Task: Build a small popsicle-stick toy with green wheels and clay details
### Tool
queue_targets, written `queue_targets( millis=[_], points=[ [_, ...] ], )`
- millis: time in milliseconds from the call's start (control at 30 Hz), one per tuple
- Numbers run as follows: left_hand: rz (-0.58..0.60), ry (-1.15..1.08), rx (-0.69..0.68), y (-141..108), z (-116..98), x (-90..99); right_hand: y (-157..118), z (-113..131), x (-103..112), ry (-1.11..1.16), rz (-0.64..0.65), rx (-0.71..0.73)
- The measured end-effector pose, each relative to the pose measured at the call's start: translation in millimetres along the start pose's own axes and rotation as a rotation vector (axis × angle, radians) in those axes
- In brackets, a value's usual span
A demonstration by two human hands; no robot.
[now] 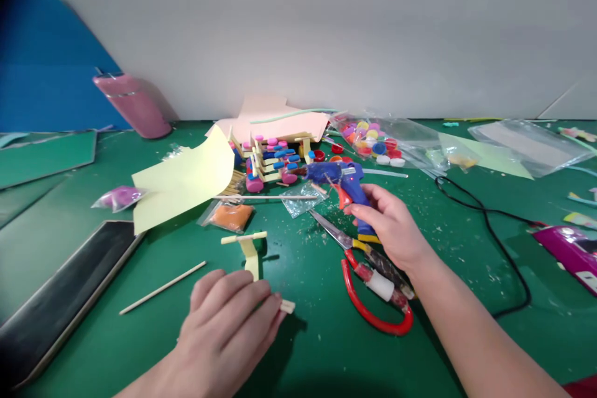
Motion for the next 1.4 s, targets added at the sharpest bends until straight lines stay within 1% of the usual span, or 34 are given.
queue_targets(
  millis=[67,100,200,267,333,400,467,500,567,600,667,733,767,800,867,1000,1067,1133,1200,1300,1367,1400],
  points=[
    [0.099,0.138,-0.061,-0.8,-12.1,-17.4,-5.2,-5.9,-12.3,0.081,0.072,-0.030],
    [0.127,0.195,-0.073,-0.8,-15.4,-23.9,-7.8,-8.6,-16.5,0.119,0.099,-0.044],
    [0.245,0.326,-0.044,-0.5,-16.1,-43.7,-13.6,-12.1,-20.7,0.207,0.126,-0.064],
    [0.312,0.372,-0.019,-1.0,-14.6,-52.3,-16.5,-11.9,-22.6,0.250,0.147,-0.077],
    [0.326,0.382,0.011,0.5,-12.2,-52.8,-19.5,-10.2,-25.6,0.270,0.182,-0.086],
    [0.265,0.347,0.048,6.6,-8.8,-43.3,-23.0,-6.9,-28.2,0.281,0.214,-0.087],
    [0.180,0.236,0.130,16.5,0.2,-29.8,-27.1,-3.9,-30.3,0.298,0.236,-0.095],
    [0.152,0.135,0.198,21.7,7.8,-24.6,-29.3,-3.1,-31.2,0.312,0.243,-0.108],
    [0.069,-0.117,0.387,30.3,28.4,-15.9,-33.6,-3.1,-33.1,0.354,0.255,-0.147],
    [0.030,-0.229,0.512,31.7,40.9,-14.5,-35.5,-3.5,-34.4,0.384,0.264,-0.171],
    [-0.025,-0.432,0.785,27.3,63.2,-19.2,-39.2,-4.6,-38.7,0.452,0.301,-0.215],
    [-0.078,-0.609,1.020,18.1,75.7,-28.0,-42.0,-5.5,-43.5,0.516,0.346,-0.251],
    [-0.107,-0.689,1.095,15.0,77.9,-32.1,-43.1,-5.7,-45.4,0.540,0.363,-0.263],
    [-0.134,-0.755,1.141,13.7,78.3,-35.3,-43.9,-5.7,-46.7,0.560,0.373,-0.271],
    [-0.173,-0.839,1.172,14.7,77.3,-39.0,-45.0,-5.5,-48.1,0.590,0.376,-0.286],
    [-0.230,-0.918,1.166,17.9,77.9,-41.5,-48.1,-5.0,-50.7,0.623,0.377,-0.321],
    [-0.211,-0.943,1.165,17.2,78.3,-44.7,-48.7,-5.3,-50.8,0.622,0.380,-0.325],
    [-0.162,-0.971,1.178,13.8,77.3,-49.5,-47.1,-5.8,-48.0,0.608,0.370,-0.310],
    [-0.107,-1.012,1.196,8.8,74.3,-53.9,-43.4,-7.1,-41.7,0.594,0.327,-0.292],
    [-0.042,-1.055,1.206,0.5,68.0,-53.4,-36.2,-8.1,-27.5,0.597,0.209,-0.267],
    [-0.021,-1.037,1.195,-6.0,66.2,-45.5,-32.2,-7.7,-18.0,0.602,0.127,-0.249],
    [-0.020,-1.001,1.178,-9.7,67.2,-38.2,-30.7,-7.2,-13.8,0.608,0.092,-0.239]
  ],
)
Point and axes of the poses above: each hand's wrist, its own y-axis towards the middle knuckle, its own x-axis out of the back of the hand, z = x × y, the point moved 10 cm from there along y, towards the middle knuckle, and after that the axes turned 1 degree about x, right-handed, at the moved point
